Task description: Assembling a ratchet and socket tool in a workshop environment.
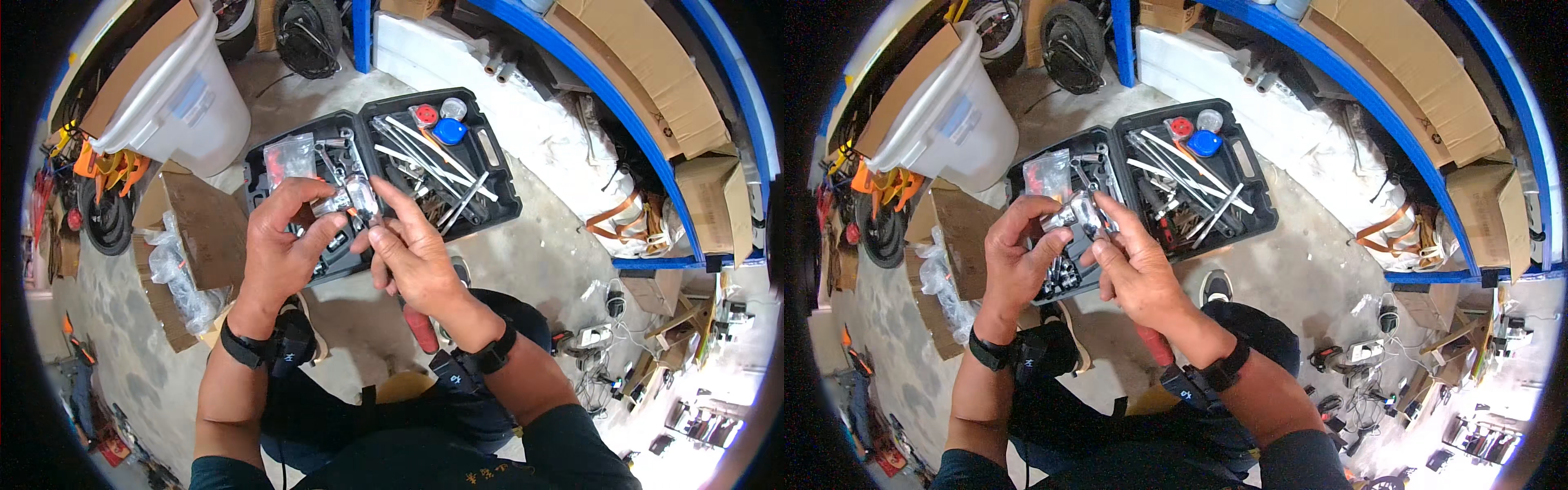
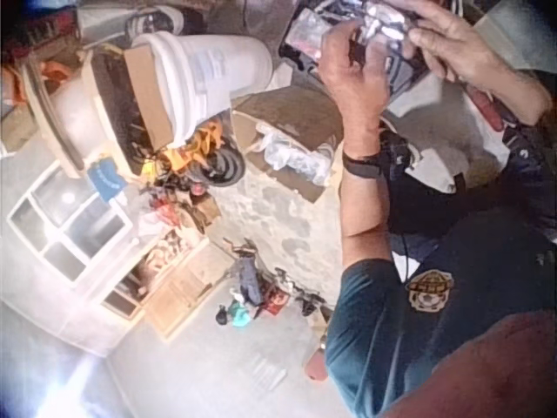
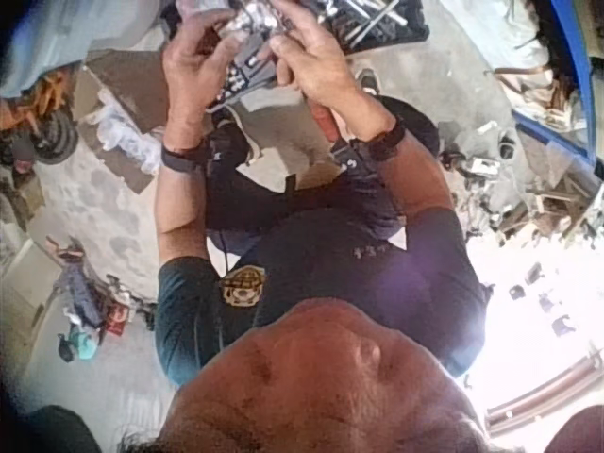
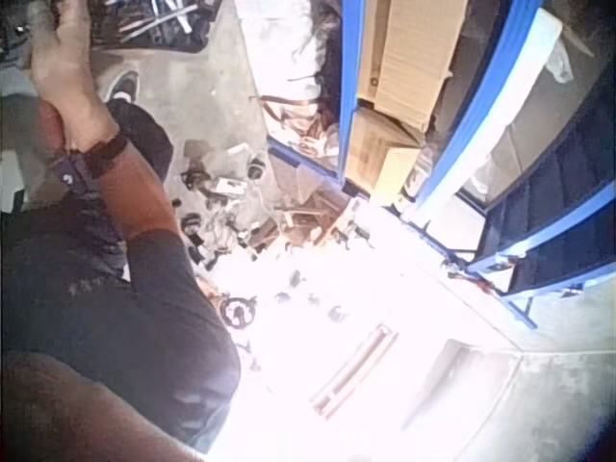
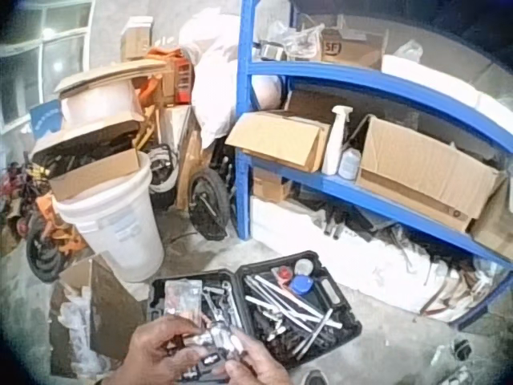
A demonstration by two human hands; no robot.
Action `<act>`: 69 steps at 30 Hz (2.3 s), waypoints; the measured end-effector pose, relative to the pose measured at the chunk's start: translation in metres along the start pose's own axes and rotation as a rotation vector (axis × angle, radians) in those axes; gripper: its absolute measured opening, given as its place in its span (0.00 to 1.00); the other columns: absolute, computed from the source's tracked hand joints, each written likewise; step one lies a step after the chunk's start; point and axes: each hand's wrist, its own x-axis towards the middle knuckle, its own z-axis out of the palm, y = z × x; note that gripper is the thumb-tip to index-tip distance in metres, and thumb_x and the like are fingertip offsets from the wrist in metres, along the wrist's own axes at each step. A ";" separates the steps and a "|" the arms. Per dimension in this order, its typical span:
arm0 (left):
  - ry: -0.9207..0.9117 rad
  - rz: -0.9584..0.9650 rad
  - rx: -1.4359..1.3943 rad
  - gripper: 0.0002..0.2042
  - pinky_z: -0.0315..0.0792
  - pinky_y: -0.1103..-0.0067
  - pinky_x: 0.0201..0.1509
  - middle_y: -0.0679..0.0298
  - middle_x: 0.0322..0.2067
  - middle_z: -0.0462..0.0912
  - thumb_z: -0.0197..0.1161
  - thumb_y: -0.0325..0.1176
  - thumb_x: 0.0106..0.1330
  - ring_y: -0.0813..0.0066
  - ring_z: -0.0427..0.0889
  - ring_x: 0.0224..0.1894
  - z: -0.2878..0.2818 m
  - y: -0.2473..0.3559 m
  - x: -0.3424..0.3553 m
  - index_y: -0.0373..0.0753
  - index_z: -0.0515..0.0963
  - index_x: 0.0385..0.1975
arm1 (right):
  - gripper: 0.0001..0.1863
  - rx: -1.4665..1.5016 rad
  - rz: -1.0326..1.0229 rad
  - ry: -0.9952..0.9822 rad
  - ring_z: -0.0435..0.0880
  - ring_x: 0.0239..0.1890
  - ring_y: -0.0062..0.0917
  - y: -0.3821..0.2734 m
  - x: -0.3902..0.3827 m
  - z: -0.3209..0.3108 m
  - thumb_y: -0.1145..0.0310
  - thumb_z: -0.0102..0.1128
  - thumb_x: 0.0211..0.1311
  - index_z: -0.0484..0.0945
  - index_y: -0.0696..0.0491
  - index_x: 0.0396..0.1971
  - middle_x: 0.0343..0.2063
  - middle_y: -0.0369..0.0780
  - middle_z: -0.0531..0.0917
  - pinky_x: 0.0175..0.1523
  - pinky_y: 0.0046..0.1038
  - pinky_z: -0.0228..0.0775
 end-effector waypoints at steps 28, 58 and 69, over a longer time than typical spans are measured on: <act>-0.028 -0.548 -0.666 0.16 0.73 0.84 0.39 0.65 0.35 0.82 0.68 0.25 0.61 0.80 0.79 0.32 -0.007 -0.002 0.001 0.34 0.78 0.48 | 0.30 -0.046 0.003 0.018 0.72 0.19 0.12 -0.003 -0.003 -0.001 0.72 0.46 0.72 0.52 0.44 0.71 0.35 0.39 0.80 0.22 0.15 0.64; 0.045 -0.185 -0.253 0.19 0.74 0.82 0.42 0.66 0.40 0.82 0.71 0.28 0.58 0.81 0.78 0.40 0.002 -0.005 -0.001 0.34 0.76 0.49 | 0.30 -0.040 -0.030 0.029 0.71 0.19 0.11 0.001 -0.001 0.000 0.70 0.46 0.73 0.50 0.48 0.71 0.34 0.40 0.79 0.22 0.14 0.63; -0.082 -0.143 0.063 0.18 0.73 0.82 0.38 0.65 0.36 0.82 0.69 0.25 0.57 0.83 0.76 0.33 0.002 -0.009 -0.001 0.32 0.77 0.48 | 0.28 -0.186 -0.066 -0.027 0.71 0.26 0.12 -0.001 -0.006 0.004 0.78 0.46 0.71 0.56 0.50 0.69 0.37 0.41 0.79 0.35 0.17 0.68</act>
